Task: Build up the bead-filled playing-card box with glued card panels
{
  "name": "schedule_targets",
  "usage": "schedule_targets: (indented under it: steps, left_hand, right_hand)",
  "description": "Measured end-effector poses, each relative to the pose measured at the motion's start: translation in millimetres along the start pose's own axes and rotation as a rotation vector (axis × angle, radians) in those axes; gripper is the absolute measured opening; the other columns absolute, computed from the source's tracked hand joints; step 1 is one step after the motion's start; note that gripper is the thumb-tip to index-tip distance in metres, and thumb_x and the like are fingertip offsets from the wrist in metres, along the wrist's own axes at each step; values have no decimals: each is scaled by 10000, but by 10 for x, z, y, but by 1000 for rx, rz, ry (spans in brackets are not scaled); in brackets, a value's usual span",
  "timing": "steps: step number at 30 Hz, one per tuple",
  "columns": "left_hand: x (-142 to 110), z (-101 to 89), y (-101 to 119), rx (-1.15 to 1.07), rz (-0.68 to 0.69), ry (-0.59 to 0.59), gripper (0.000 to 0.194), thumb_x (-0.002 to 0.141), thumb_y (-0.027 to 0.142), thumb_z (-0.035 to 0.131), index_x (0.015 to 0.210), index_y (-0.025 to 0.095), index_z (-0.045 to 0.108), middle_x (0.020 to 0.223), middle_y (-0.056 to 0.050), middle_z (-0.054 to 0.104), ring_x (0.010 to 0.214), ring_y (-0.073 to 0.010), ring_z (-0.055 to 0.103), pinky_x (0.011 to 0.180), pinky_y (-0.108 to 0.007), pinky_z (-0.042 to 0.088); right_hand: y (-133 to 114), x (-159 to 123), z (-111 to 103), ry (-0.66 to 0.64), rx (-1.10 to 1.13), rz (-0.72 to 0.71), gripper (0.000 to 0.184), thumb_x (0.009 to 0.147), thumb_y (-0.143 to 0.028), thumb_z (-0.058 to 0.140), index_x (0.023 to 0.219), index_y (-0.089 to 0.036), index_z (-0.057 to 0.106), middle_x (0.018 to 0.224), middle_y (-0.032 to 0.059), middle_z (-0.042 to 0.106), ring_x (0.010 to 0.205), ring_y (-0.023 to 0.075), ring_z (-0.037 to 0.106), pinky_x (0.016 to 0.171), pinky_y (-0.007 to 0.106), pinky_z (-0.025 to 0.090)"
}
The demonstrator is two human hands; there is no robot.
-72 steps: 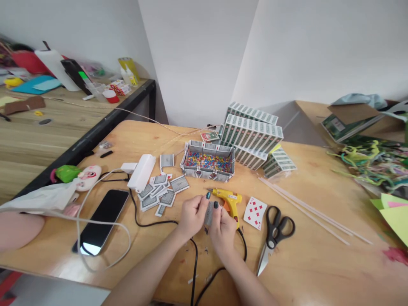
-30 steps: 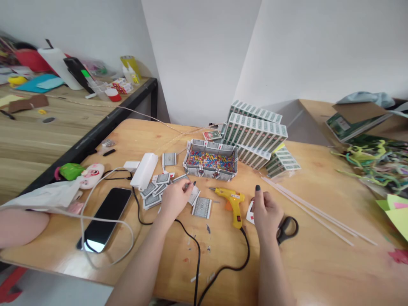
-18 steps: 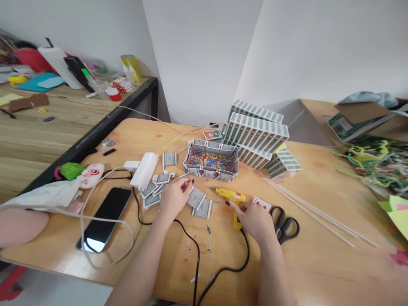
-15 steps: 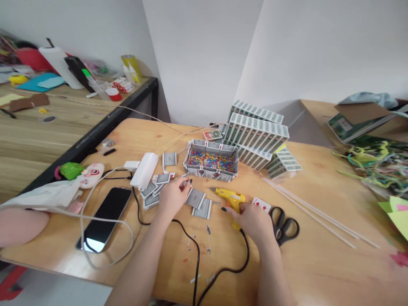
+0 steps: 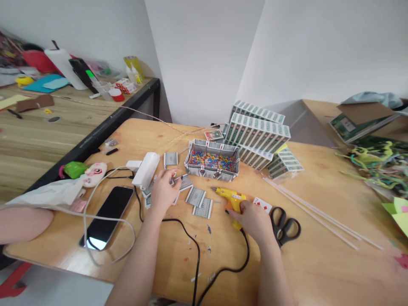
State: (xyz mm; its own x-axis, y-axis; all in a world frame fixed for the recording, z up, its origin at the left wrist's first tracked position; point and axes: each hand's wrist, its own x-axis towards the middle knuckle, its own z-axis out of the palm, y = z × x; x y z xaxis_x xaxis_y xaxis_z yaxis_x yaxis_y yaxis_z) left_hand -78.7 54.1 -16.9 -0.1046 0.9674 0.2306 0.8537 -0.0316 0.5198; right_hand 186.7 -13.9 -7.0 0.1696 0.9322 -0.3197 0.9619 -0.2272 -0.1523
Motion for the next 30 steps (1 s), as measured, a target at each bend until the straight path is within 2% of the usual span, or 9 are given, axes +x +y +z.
schedule_targets:
  steps: [4,8,13,18,19,21,25,28,30]
  left_hand:
    - [-42,35,-29,45,112,-176,395,747,331,601,1120,199,594,1110,-84,550,1016,-238,567,908,-343,453]
    - [-67,81,-51,51,80,-233,452,706,323,656,1135,203,580,1130,-93,506,1035,-249,553,934,-364,443]
    - [-32,11,-43,-21,45,-195,458,662,351,692,1080,201,583,1090,-78,493,1021,-239,550,933,-364,440]
    - [37,-179,-42,-107,-84,-4,456,657,363,685,1064,201,559,1000,-50,545,817,-185,570,785,-333,479]
    - [41,-205,-37,-128,-109,11,458,666,364,676,1075,202,551,984,-44,561,783,-173,567,757,-322,480]
    - [28,-228,-12,-178,-120,-33,471,690,376,653,1113,210,527,984,-35,584,753,-161,569,715,-301,477]
    - [-67,-171,96,-96,30,-191,577,707,434,638,1214,221,464,1052,-58,594,871,-204,592,749,-318,470]
    - [-134,-105,174,118,144,-216,529,738,478,597,1194,228,498,1064,-85,603,995,-272,567,807,-366,449]
    - [-146,-75,193,230,171,-214,479,764,507,557,1148,222,542,1066,-105,610,1022,-295,555,816,-379,440]
  right_hand:
    - [-6,-4,-20,13,-3,-7,342,773,-523,528,668,-204,587,633,43,640,604,189,603,480,248,259]
    - [3,5,-29,41,-3,3,306,804,-468,505,701,-192,585,670,58,653,627,191,608,487,252,261]
    - [10,22,-15,76,29,18,309,812,-468,499,691,-191,564,672,51,648,631,187,600,497,249,270]
    - [1,18,3,104,79,24,316,810,-480,513,677,-198,559,656,37,644,621,178,598,509,245,286]
    - [0,16,3,103,87,33,329,811,-492,509,670,-199,560,652,36,644,619,179,599,508,244,287]
    - [4,16,2,97,93,63,360,807,-522,505,651,-203,563,639,37,643,612,183,602,503,244,287]
    - [43,35,0,117,113,60,401,803,-531,508,576,-203,549,590,42,631,587,185,594,498,244,292]
    - [93,45,-7,180,191,33,424,822,-511,481,535,-203,536,530,37,604,539,172,569,498,243,301]
    - [129,40,-22,255,277,72,427,838,-505,448,562,-202,564,501,36,590,508,169,553,492,246,306]
